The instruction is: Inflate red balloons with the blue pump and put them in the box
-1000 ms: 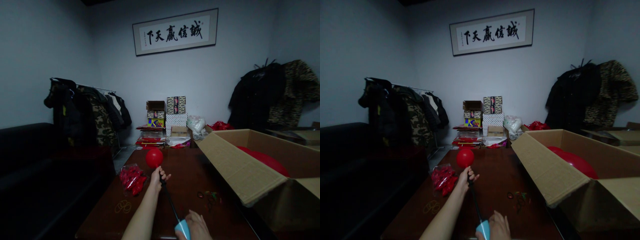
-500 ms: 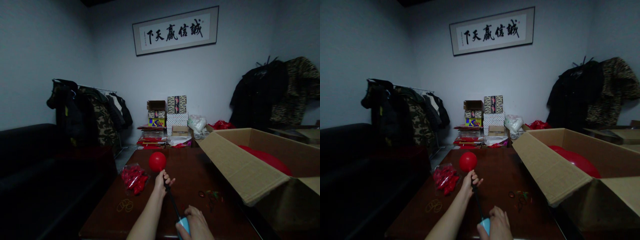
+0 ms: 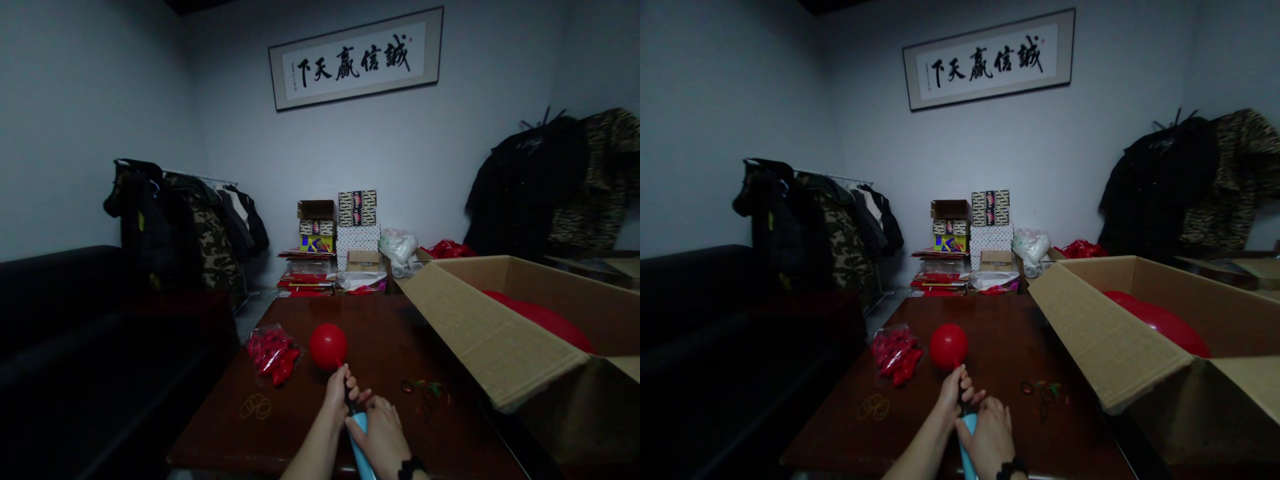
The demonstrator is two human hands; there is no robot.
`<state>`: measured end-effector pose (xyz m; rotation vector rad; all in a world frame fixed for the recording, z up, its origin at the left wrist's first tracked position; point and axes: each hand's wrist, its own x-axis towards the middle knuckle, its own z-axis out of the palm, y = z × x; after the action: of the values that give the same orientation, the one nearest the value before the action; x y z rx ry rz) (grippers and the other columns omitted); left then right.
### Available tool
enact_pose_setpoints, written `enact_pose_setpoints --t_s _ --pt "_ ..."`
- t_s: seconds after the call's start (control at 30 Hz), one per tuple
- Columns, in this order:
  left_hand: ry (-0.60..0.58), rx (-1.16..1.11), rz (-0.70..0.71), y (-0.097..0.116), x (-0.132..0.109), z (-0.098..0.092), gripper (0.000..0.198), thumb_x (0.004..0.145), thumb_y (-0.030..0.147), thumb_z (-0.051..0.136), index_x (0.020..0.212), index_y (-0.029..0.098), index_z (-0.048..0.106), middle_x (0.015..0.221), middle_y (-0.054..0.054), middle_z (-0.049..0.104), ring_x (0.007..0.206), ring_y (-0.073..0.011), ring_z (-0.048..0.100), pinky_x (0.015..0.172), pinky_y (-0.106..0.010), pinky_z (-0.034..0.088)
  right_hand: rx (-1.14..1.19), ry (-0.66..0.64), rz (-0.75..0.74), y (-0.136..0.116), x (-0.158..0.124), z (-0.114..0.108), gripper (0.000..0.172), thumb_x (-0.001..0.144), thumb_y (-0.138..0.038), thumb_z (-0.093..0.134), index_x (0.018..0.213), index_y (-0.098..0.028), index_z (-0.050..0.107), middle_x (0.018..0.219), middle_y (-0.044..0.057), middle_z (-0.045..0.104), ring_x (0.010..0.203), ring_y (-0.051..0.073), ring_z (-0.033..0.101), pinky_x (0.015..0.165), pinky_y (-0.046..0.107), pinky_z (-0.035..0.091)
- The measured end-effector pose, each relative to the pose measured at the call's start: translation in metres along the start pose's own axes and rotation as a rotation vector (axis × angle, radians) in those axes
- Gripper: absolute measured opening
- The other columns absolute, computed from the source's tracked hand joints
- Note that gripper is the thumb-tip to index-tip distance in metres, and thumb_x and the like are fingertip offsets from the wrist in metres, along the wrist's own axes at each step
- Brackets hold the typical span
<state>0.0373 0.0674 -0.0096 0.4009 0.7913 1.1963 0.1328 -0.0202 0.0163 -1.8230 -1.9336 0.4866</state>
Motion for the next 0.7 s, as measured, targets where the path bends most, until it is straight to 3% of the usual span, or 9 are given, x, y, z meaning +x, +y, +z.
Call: enact_pose_setpoints --t_s 0.27,0.5,0.7 --pt "0.016 0.007 0.017 0.003 0.007 0.005 0.027 0.089 0.032 0.046 0.065 0.02 0.038 0.043 0.01 0.037 0.031 -0.0046 0.029 0.065 -0.034 0.054 -0.038 -0.074 0.017 0.005 0.003 0.0 0.055 0.086 -0.049 0.038 0.115 -0.007 0.06 0.123 0.019 0.058 0.122 0.032 0.047 0.105 0.047 0.029" --pt "0.014 -0.039 0.058 0.047 0.018 0.02 0.027 0.09 0.027 0.043 0.065 0.021 0.036 0.043 0.011 0.036 0.032 -0.0048 0.03 0.071 -0.036 0.055 -0.043 -0.124 -0.021 0.015 -0.015 -0.01 0.059 0.085 -0.052 0.039 0.117 -0.007 0.06 0.13 0.02 0.054 0.126 0.032 0.044 0.108 0.044 0.026" --pt "0.021 -0.048 0.095 0.072 0.021 0.016 0.027 0.09 0.026 0.045 0.065 0.021 0.036 0.045 0.011 0.035 0.033 -0.0045 0.03 0.074 -0.038 0.055 -0.074 -0.183 -0.008 0.037 -0.037 0.005 0.063 0.078 -0.052 0.048 0.119 -0.005 0.06 0.131 0.021 0.053 0.126 0.033 0.045 0.107 0.043 0.028"
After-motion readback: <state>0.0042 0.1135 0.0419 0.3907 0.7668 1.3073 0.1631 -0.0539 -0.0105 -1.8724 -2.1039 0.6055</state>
